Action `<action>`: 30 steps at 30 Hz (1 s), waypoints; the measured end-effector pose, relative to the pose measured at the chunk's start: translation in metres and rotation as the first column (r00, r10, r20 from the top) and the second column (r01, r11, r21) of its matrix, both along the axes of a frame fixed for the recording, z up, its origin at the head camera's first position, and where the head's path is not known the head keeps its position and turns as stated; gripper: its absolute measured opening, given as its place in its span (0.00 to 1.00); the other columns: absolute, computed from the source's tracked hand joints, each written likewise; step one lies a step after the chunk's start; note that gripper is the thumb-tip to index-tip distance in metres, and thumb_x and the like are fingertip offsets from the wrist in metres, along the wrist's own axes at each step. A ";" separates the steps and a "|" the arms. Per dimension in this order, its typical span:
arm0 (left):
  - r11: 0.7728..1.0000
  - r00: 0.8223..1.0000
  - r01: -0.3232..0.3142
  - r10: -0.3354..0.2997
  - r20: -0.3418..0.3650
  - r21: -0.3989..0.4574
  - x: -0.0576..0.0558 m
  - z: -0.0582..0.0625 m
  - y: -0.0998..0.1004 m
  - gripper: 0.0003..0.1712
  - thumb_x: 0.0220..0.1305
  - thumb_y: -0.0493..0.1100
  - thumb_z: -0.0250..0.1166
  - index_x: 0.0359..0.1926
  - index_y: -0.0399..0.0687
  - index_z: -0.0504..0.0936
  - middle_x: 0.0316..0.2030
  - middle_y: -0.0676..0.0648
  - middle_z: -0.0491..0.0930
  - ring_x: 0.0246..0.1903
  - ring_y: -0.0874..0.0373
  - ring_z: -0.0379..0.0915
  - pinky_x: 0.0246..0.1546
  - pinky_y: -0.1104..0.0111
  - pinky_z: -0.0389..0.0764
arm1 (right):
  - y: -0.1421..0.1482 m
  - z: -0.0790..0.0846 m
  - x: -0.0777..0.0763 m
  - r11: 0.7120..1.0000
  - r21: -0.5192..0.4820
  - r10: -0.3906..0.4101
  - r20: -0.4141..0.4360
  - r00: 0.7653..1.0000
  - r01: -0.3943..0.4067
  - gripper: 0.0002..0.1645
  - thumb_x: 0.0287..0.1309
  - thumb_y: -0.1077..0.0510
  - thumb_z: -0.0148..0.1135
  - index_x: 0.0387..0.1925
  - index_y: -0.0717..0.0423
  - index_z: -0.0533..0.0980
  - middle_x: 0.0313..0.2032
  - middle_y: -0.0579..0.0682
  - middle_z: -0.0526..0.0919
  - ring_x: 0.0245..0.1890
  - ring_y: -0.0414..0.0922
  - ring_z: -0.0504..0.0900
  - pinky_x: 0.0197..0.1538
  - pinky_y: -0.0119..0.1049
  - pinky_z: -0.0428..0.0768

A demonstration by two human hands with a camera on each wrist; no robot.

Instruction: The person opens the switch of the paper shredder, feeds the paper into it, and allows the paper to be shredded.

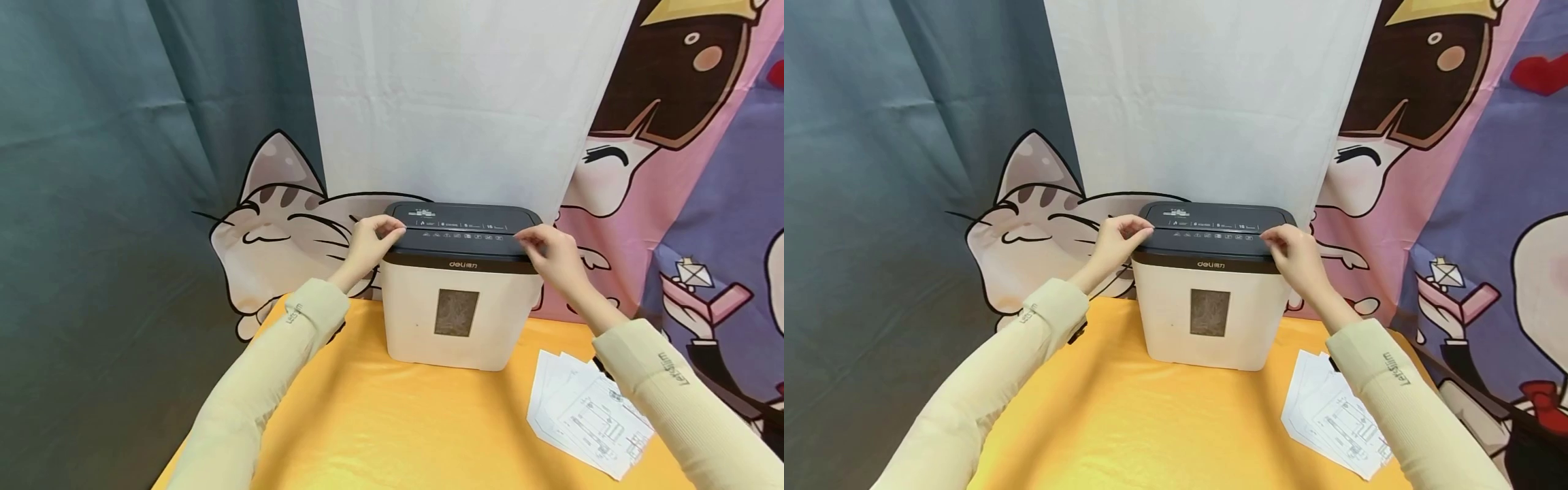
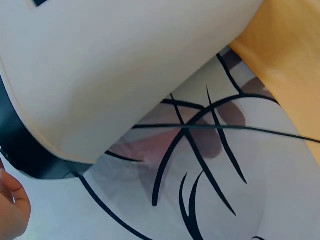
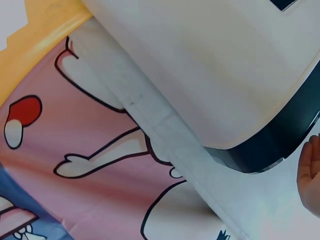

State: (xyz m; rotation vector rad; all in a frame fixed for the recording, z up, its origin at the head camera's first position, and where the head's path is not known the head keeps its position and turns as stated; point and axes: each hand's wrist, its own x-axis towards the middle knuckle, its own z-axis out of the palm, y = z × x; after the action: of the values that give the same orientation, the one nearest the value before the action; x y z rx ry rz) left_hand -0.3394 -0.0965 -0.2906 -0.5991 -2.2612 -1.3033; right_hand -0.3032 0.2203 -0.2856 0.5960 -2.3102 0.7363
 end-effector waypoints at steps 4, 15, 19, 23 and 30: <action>0.998 1.000 0.029 -0.028 -0.012 0.060 0.008 -0.009 -0.002 0.06 0.60 0.39 0.65 0.35 0.40 0.84 0.28 0.41 0.84 0.24 0.63 0.70 0.26 0.77 0.68 | 0.002 -0.005 0.007 0.999 -0.039 0.032 -0.065 0.997 -0.034 0.08 0.54 0.74 0.59 0.36 0.67 0.81 0.31 0.59 0.83 0.30 0.25 0.70 0.36 0.11 0.65; 0.985 0.997 0.072 -0.068 -0.027 0.159 0.038 -0.032 0.004 0.06 0.58 0.38 0.66 0.34 0.38 0.85 0.28 0.40 0.85 0.21 0.67 0.65 0.23 0.77 0.63 | 0.019 -0.026 0.023 0.989 -0.135 0.033 -0.143 0.989 -0.053 0.09 0.48 0.77 0.62 0.31 0.66 0.81 0.29 0.60 0.83 0.31 0.16 0.68 0.36 0.11 0.66; 0.980 0.998 0.060 -0.056 -0.026 0.190 0.061 -0.025 0.012 0.05 0.57 0.33 0.66 0.33 0.33 0.84 0.28 0.37 0.84 0.21 0.65 0.64 0.25 0.75 0.64 | 0.026 -0.036 0.031 0.985 -0.169 0.021 -0.131 0.991 -0.044 0.10 0.48 0.78 0.62 0.33 0.67 0.81 0.29 0.60 0.82 0.33 0.17 0.69 0.39 0.10 0.67; 0.969 0.997 0.066 -0.056 -0.050 0.239 0.075 -0.022 0.017 0.04 0.56 0.30 0.65 0.33 0.30 0.83 0.28 0.35 0.83 0.23 0.67 0.66 0.27 0.73 0.66 | 0.031 -0.048 0.038 0.986 -0.167 0.010 -0.111 0.994 -0.029 0.11 0.48 0.78 0.61 0.34 0.67 0.81 0.29 0.60 0.82 0.33 0.16 0.69 0.38 0.09 0.68; 0.950 0.994 0.110 -0.105 -0.032 0.292 0.091 -0.043 0.036 0.06 0.55 0.30 0.66 0.34 0.29 0.83 0.29 0.35 0.84 0.25 0.72 0.68 0.28 0.75 0.69 | 0.041 -0.073 0.054 0.965 -0.260 -0.065 -0.096 0.993 0.038 0.10 0.48 0.77 0.62 0.33 0.67 0.82 0.29 0.29 0.80 0.30 0.15 0.71 0.35 0.09 0.68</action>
State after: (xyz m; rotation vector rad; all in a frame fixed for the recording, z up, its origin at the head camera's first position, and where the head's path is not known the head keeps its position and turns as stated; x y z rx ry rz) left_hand -0.2481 -0.0605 -0.3332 -0.6279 -1.9911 -1.6422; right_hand -0.2488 0.2611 -0.3584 0.4433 -2.0828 0.9400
